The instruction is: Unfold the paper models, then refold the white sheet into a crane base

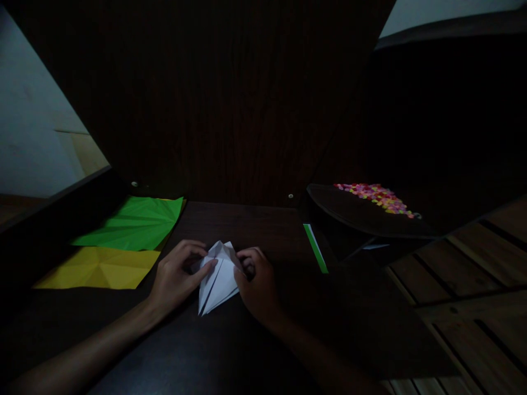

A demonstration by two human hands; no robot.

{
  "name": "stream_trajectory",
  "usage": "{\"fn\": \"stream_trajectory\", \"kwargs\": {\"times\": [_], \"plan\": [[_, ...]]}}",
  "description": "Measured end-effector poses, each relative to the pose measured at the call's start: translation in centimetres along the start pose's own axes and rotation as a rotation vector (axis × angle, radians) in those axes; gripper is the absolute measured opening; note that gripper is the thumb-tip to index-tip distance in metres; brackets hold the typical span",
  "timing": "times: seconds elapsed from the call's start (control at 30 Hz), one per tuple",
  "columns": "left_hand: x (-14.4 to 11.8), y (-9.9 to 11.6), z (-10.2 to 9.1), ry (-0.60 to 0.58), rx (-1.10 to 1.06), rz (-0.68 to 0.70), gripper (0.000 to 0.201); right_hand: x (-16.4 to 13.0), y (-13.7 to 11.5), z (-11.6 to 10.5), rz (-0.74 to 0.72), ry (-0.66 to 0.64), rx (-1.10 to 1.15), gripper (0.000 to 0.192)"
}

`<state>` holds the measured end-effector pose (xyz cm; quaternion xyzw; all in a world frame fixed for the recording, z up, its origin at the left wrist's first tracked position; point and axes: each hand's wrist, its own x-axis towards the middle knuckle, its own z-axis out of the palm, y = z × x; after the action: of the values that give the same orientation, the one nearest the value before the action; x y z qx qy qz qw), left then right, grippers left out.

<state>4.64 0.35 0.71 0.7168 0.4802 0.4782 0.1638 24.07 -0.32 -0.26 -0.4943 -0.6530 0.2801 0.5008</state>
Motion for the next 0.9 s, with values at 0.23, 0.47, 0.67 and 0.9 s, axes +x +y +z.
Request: {"fn": "stream_trajectory", "kwargs": {"times": [0.23, 0.47, 0.67, 0.9], "plan": [[0.28, 0.17, -0.05, -0.057, 0.020, 0.052, 0.009, -0.04, -0.07, -0.01, -0.029, -0.018, 0.020, 0.024], [0.24, -0.30, -0.07, -0.151, 0.058, 0.032, 0.006, 0.18, 0.27, -0.23, -0.102, -0.016, -0.048, 0.027], [0.19, -0.24, -0.07, -0.175, 0.126, 0.039, 0.016, 0.17, 0.30, -0.21, -0.143, 0.002, -0.078, 0.027], [-0.06, -0.14, 0.08, -0.209, 0.108, 0.015, 0.022, 0.25, 0.25, -0.19, -0.210, 0.042, -0.120, 0.027]]}}
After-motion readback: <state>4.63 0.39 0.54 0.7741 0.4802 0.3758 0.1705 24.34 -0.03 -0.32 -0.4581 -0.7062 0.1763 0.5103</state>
